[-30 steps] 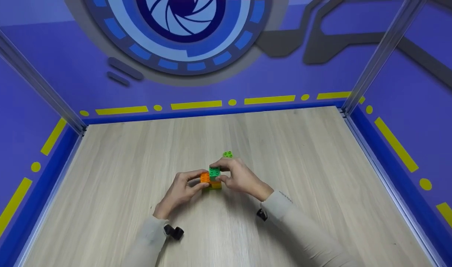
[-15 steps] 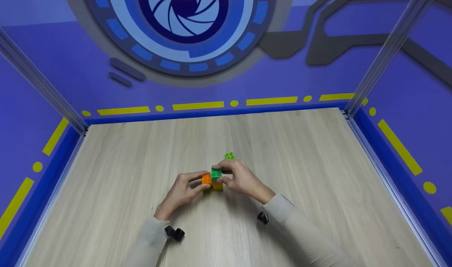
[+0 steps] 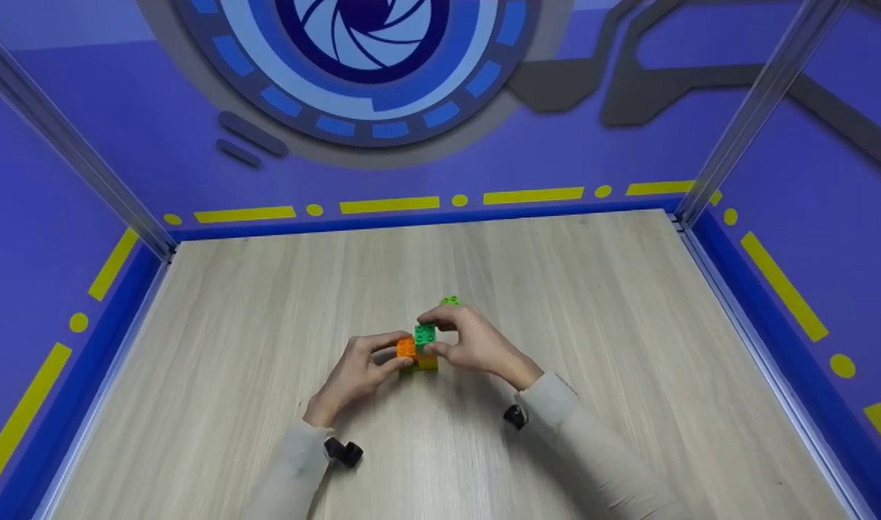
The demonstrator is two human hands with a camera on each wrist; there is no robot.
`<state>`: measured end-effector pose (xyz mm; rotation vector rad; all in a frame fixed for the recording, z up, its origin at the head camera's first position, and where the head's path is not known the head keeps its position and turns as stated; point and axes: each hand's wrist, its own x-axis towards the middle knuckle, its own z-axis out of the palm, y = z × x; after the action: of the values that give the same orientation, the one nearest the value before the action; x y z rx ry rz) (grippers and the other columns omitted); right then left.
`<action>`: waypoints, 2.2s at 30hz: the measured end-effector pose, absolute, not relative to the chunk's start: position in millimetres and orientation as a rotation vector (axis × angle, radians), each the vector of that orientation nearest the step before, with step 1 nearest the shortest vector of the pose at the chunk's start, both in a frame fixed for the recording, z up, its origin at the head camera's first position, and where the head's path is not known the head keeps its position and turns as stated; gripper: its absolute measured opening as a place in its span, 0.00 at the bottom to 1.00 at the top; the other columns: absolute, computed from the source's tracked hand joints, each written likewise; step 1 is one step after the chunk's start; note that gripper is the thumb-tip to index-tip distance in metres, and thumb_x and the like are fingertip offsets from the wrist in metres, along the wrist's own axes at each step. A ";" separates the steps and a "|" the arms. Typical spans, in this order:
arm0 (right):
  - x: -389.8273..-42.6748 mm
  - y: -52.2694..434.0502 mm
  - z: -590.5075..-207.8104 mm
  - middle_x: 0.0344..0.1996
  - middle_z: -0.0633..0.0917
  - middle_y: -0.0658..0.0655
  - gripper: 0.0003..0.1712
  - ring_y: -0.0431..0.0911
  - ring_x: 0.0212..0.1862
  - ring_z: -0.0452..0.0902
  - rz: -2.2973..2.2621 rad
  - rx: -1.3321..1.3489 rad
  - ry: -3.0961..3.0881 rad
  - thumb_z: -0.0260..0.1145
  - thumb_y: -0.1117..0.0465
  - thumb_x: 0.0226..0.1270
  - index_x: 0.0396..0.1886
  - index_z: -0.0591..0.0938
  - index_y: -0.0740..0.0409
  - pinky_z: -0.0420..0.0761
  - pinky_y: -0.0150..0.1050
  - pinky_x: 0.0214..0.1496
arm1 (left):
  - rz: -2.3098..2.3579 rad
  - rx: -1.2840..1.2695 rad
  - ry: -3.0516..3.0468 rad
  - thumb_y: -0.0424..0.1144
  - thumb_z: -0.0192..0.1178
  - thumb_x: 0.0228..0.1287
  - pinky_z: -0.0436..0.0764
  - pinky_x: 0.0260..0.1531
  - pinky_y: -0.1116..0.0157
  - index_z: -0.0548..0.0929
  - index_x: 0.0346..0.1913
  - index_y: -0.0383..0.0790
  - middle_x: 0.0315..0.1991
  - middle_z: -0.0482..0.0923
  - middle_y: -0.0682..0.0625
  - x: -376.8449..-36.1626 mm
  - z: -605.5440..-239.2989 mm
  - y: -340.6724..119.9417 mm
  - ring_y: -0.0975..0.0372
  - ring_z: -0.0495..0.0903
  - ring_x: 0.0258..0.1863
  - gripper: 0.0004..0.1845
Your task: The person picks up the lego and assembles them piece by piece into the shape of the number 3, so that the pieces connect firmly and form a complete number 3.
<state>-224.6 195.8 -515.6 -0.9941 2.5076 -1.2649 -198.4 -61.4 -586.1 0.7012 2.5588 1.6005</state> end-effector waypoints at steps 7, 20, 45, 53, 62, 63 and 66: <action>-229.1 200.9 -507.0 0.62 0.87 0.60 0.26 0.62 0.63 0.83 -1.223 -0.990 2.557 0.76 0.61 0.71 0.67 0.84 0.58 0.82 0.62 0.67 | 1.590 0.687 2.570 0.41 0.71 0.73 0.85 0.64 0.56 0.87 0.65 0.47 0.60 0.88 0.52 -199.3 -585.1 -60.7 0.62 0.87 0.59 0.20; -244.0 209.0 -501.8 0.59 0.88 0.57 0.22 0.55 0.63 0.83 -1.269 -0.900 2.656 0.77 0.62 0.70 0.63 0.86 0.56 0.82 0.57 0.70 | 1.581 0.645 2.574 0.40 0.71 0.72 0.85 0.65 0.55 0.86 0.66 0.43 0.62 0.87 0.49 -198.4 -584.9 -60.4 0.60 0.87 0.60 0.21; -266.9 198.4 -558.6 0.57 0.85 0.66 0.26 0.64 0.57 0.83 -1.302 -0.614 2.880 0.80 0.64 0.65 0.61 0.85 0.66 0.85 0.62 0.62 | 1.592 0.624 2.573 0.42 0.72 0.72 0.84 0.65 0.52 0.88 0.64 0.46 0.59 0.89 0.51 -198.6 -585.1 -58.9 0.62 0.87 0.59 0.20; -271.6 194.4 -573.9 0.57 0.84 0.66 0.32 0.61 0.57 0.84 -1.301 -0.412 2.866 0.82 0.61 0.63 0.64 0.82 0.67 0.86 0.59 0.61 | 1.584 0.605 2.588 0.43 0.72 0.71 0.84 0.66 0.53 0.88 0.64 0.47 0.59 0.89 0.52 -199.1 -585.7 -58.4 0.61 0.87 0.60 0.20; -277.4 192.4 -579.1 0.54 0.85 0.65 0.35 0.57 0.53 0.84 -1.248 -0.255 2.870 0.85 0.59 0.60 0.64 0.82 0.67 0.88 0.55 0.57 | 1.559 0.588 2.590 0.43 0.72 0.72 0.83 0.67 0.53 0.87 0.65 0.46 0.61 0.88 0.52 -197.6 -584.3 -57.9 0.61 0.86 0.62 0.21; -278.0 192.4 -579.5 0.53 0.85 0.65 0.35 0.57 0.52 0.84 -1.243 -0.247 2.866 0.85 0.59 0.60 0.64 0.82 0.67 0.88 0.54 0.57 | 1.558 0.589 2.591 0.43 0.72 0.72 0.83 0.67 0.53 0.87 0.65 0.46 0.62 0.88 0.51 -197.7 -584.0 -57.9 0.61 0.86 0.62 0.21; -279.8 191.9 -580.6 0.52 0.85 0.64 0.35 0.56 0.51 0.84 -1.237 -0.230 2.850 0.84 0.60 0.60 0.64 0.82 0.67 0.88 0.53 0.57 | 1.557 0.589 2.591 0.43 0.72 0.72 0.83 0.67 0.54 0.87 0.66 0.45 0.62 0.87 0.51 -198.0 -583.7 -57.9 0.61 0.86 0.62 0.22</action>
<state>-279.8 191.9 -580.6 -0.2299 2.8504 -1.2368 -198.0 -57.9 -583.7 0.5892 2.5914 1.5571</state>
